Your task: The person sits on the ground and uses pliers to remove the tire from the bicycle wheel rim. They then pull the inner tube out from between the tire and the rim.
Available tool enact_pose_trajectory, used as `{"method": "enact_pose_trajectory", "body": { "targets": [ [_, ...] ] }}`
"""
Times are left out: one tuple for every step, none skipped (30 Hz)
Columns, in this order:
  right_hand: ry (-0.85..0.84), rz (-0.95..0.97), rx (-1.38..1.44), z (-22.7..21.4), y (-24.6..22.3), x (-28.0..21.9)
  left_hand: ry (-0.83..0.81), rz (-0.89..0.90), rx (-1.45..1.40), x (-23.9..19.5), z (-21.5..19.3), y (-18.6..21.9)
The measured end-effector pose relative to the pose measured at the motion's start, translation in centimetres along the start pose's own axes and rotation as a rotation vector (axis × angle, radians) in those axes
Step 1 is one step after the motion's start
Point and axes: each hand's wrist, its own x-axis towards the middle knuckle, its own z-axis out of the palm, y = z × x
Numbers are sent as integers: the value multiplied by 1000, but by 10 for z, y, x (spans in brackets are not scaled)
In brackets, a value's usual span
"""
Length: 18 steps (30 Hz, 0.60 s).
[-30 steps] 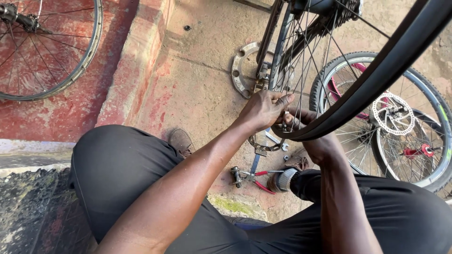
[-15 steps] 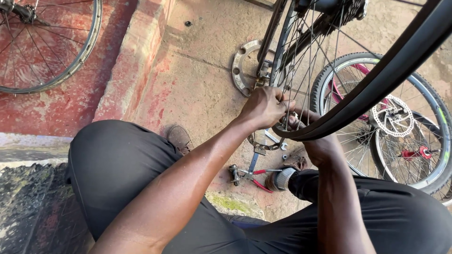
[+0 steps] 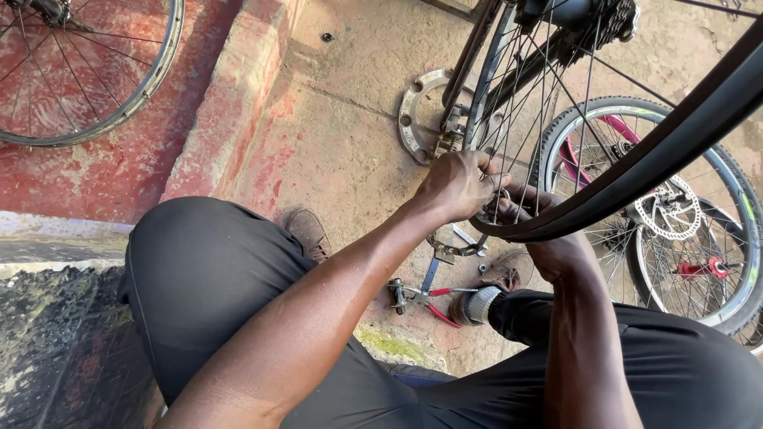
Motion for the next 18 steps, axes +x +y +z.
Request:
{"method": "enact_pose_trajectory", "body": {
  "targets": [
    [0,0,2,-4,9,6,-1,0,2,-3,-3,2],
    [8,-26,10,-10,17,12,-13,1,-5,-5,-5,5],
    [16,-51,19,-15,26,18,-26,1,-12,-7,-8,8],
    [15,-51,20,-16,27,18,-25,1,-12,-7,-7,7],
    [23,-66,5,-17,28,18,-19,2,-17,-6,-6,6],
    [29,-79,-10,-17,30,18,-13,1,-22,-7,-5,5],
    [27,-77,-10,-17,30,19,-13,-2,-22,-7,-5,4],
    [36,-81,-40,-17,30,21,-7,15,-42,-7,-5,4],
    [44,-84,-70,-18,30,22,-2,31,-62,-6,-5,4],
    [47,-82,-69,-16,33,22,-5,32,-62,-6,-5,3],
    [54,-80,-40,-14,35,22,3,26,-78,-6,-5,3],
    [61,-79,-12,-11,38,22,13,21,-94,-5,-5,3],
    [63,-79,-12,-13,36,22,11,22,-94,-5,-5,5],
    [58,-71,-16,-14,35,22,17,24,-97,-7,-6,6],
    [53,-64,-21,-14,34,21,24,27,-99,-10,-6,7],
    [53,-63,-20,-14,36,22,23,26,-99,-9,-6,6],
    [58,-56,-25,-14,38,23,24,24,-104,-9,-5,5],
    [65,-51,-30,-15,40,25,25,25,-110,-7,-5,4]
  ]
}}
